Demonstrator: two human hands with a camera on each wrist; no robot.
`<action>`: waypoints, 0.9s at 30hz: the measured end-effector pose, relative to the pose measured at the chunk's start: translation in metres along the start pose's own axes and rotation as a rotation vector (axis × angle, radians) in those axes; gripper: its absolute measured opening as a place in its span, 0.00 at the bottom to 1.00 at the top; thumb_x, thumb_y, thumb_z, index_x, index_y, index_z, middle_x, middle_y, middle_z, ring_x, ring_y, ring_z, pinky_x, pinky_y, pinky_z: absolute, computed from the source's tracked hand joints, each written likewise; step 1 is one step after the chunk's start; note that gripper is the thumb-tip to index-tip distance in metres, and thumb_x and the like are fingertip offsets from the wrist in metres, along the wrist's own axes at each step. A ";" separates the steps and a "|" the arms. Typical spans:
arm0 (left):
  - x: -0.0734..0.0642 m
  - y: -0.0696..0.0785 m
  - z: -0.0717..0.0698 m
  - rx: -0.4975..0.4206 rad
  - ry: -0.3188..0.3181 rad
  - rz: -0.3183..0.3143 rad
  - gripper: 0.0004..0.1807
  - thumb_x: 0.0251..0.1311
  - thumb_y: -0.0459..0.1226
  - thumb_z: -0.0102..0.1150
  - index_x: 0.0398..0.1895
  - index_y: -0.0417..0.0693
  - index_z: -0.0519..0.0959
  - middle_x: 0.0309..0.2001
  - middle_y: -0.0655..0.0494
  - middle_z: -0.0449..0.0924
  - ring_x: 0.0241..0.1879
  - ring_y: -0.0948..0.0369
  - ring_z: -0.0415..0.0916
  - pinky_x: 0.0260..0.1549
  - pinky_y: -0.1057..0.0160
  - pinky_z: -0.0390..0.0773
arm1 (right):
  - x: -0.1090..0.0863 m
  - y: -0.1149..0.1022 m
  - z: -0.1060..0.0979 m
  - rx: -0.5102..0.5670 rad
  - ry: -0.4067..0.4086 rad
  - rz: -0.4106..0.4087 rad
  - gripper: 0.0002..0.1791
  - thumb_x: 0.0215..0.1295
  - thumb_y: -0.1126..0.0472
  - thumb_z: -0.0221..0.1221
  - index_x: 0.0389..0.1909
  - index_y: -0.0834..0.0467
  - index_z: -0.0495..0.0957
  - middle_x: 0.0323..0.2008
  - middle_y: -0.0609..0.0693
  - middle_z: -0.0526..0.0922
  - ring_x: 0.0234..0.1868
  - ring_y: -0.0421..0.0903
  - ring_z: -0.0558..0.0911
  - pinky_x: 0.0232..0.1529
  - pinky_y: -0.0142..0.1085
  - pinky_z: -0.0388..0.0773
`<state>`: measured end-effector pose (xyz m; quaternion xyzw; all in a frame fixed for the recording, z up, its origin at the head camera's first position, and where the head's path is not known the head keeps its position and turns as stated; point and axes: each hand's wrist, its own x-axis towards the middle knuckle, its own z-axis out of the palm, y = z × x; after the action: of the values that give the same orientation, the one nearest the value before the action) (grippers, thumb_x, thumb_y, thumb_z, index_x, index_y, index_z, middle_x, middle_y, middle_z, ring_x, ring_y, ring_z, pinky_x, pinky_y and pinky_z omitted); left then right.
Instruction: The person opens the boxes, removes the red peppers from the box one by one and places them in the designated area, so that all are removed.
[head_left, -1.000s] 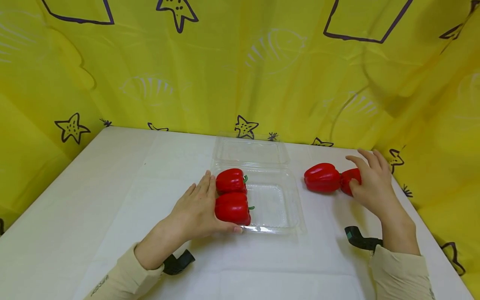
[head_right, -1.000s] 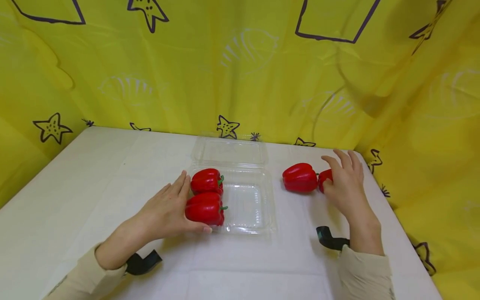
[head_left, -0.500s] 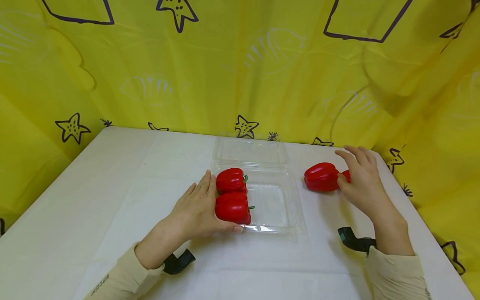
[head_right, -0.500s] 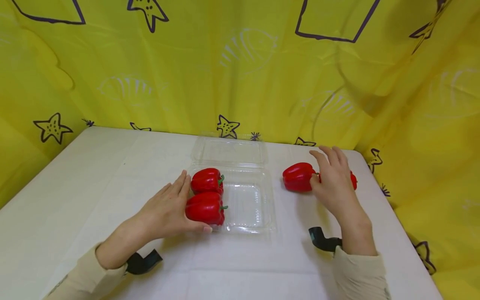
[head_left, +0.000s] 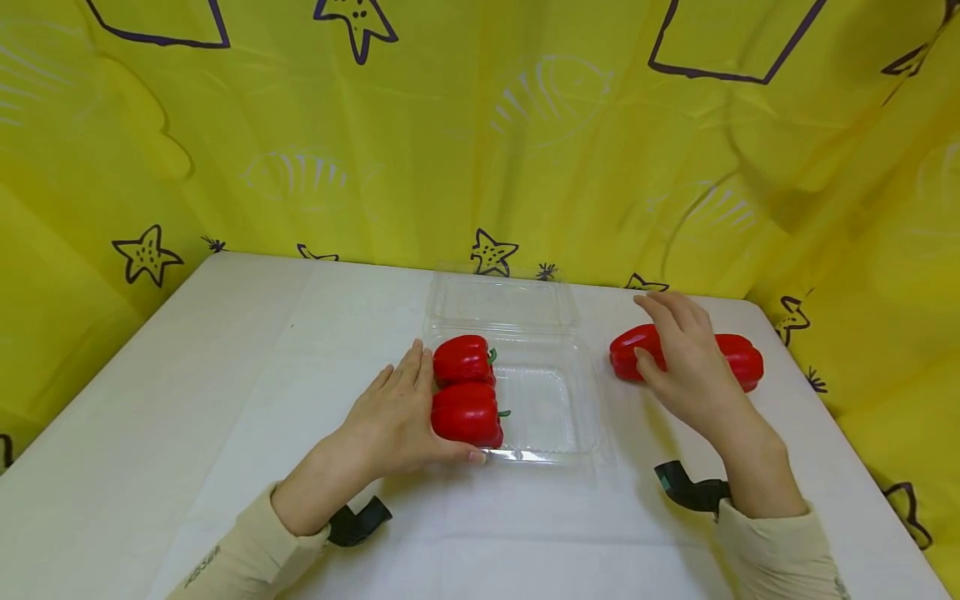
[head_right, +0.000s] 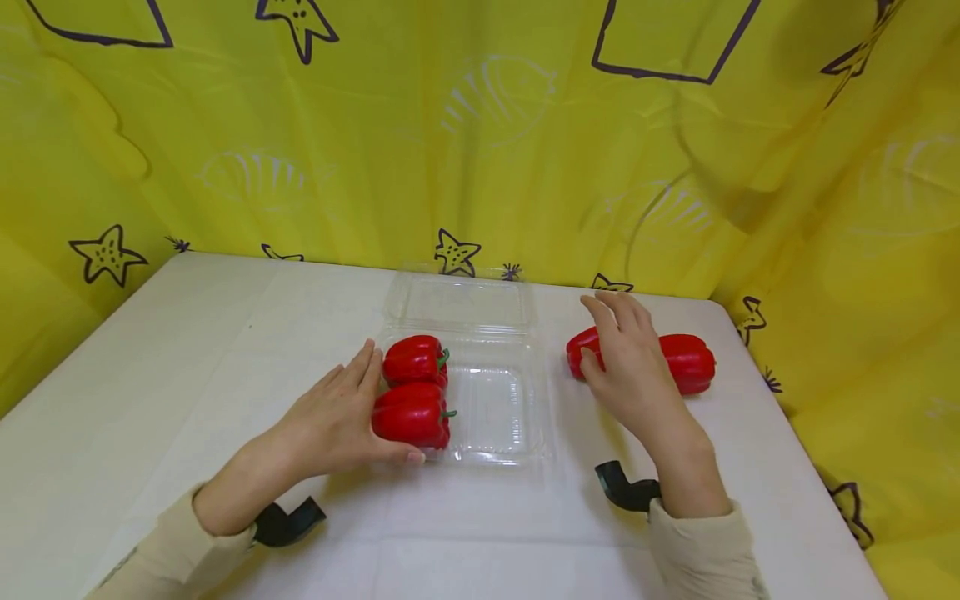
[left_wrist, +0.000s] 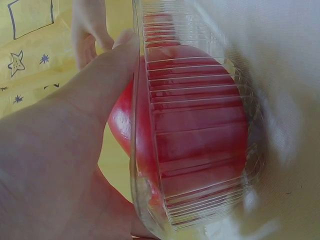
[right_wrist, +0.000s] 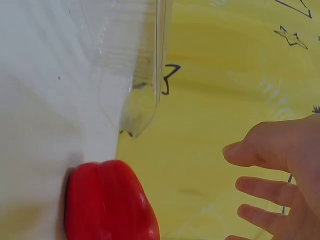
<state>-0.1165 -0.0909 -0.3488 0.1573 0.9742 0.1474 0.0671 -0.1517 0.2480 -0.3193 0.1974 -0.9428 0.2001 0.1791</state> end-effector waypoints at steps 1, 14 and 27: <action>0.000 0.000 0.000 0.001 0.000 0.001 0.75 0.38 0.74 0.65 0.77 0.31 0.47 0.78 0.36 0.46 0.77 0.42 0.50 0.73 0.41 0.57 | 0.000 -0.002 0.001 0.002 -0.001 -0.011 0.38 0.53 0.75 0.66 0.67 0.66 0.65 0.67 0.66 0.65 0.69 0.66 0.59 0.60 0.68 0.67; 0.001 0.001 0.000 -0.005 -0.008 -0.006 0.75 0.37 0.74 0.65 0.77 0.32 0.46 0.78 0.36 0.45 0.77 0.41 0.50 0.73 0.41 0.57 | 0.002 -0.021 0.009 0.008 -0.032 -0.063 0.37 0.54 0.73 0.67 0.67 0.62 0.67 0.67 0.63 0.66 0.70 0.63 0.60 0.60 0.63 0.72; 0.000 0.001 0.000 -0.010 -0.001 -0.009 0.75 0.37 0.74 0.65 0.77 0.32 0.47 0.79 0.37 0.45 0.77 0.42 0.50 0.73 0.41 0.57 | 0.001 -0.035 0.017 0.005 -0.052 -0.118 0.37 0.55 0.70 0.68 0.67 0.60 0.67 0.68 0.61 0.67 0.70 0.61 0.63 0.57 0.61 0.77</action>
<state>-0.1165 -0.0901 -0.3487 0.1525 0.9742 0.1517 0.0688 -0.1417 0.2109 -0.3223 0.2581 -0.9334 0.1865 0.1656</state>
